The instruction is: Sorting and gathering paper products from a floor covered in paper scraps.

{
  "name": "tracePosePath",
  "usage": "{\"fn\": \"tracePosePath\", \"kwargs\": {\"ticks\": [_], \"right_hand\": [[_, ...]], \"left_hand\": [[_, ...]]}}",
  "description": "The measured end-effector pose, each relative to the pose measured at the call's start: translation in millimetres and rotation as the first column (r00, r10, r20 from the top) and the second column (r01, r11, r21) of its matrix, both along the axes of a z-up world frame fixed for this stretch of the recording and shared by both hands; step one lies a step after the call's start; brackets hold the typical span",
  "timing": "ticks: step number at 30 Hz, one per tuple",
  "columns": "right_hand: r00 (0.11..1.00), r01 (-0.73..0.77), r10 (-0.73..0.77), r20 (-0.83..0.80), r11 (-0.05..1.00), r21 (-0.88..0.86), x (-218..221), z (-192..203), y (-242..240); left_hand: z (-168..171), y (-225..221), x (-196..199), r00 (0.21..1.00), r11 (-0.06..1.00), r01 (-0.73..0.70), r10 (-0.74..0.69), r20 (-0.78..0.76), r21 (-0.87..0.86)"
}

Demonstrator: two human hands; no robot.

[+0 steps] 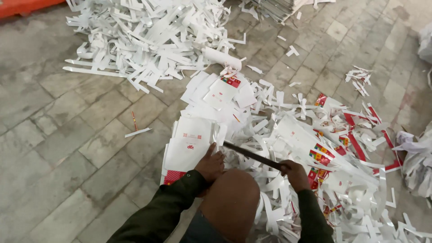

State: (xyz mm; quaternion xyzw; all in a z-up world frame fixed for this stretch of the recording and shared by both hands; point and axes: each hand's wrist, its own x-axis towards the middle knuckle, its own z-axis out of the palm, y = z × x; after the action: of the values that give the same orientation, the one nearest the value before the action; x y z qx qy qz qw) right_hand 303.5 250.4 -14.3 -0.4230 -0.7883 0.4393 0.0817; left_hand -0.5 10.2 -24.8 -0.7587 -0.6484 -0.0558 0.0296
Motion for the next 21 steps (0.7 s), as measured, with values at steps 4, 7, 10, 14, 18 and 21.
{"fn": "tracePosePath", "kwargs": {"ticks": [4,7,10,14,18,21], "right_hand": [[0.941,0.332,-0.334,-0.049,0.942,-0.037,39.8,21.4,-26.5],[0.870,0.391,-0.457,-0.183,0.868,-0.305,34.7,13.9,-47.4],[0.852,0.267,-0.428,-0.303,0.851,-0.452,-8.0,17.8,-68.8],[0.941,0.003,-0.173,-0.290,0.862,-0.506,-88.2,1.9,-77.3],[0.971,-0.168,0.065,-0.230,0.869,-0.465,-137.8,7.2,-100.3],[0.957,-0.277,0.189,-0.221,0.827,-0.490,-158.3,6.0,-92.8]], "left_hand": [[24.1,-3.4,4.5,0.996,0.977,-0.023,0.039,0.076,-0.211],[45.3,-15.0,-1.6,0.950,1.000,0.004,-0.007,0.314,0.008],[63.6,-46.0,-11.8,0.809,0.920,-0.227,-0.005,0.588,0.320],[68.2,-90.2,-42.3,0.385,0.466,-0.839,0.145,0.911,0.280],[0.7,-118.6,-85.0,0.242,0.397,-0.907,0.222,0.945,0.140],[-38.4,-110.7,-100.2,-0.156,0.512,-0.820,0.231,0.960,-0.257]]}}
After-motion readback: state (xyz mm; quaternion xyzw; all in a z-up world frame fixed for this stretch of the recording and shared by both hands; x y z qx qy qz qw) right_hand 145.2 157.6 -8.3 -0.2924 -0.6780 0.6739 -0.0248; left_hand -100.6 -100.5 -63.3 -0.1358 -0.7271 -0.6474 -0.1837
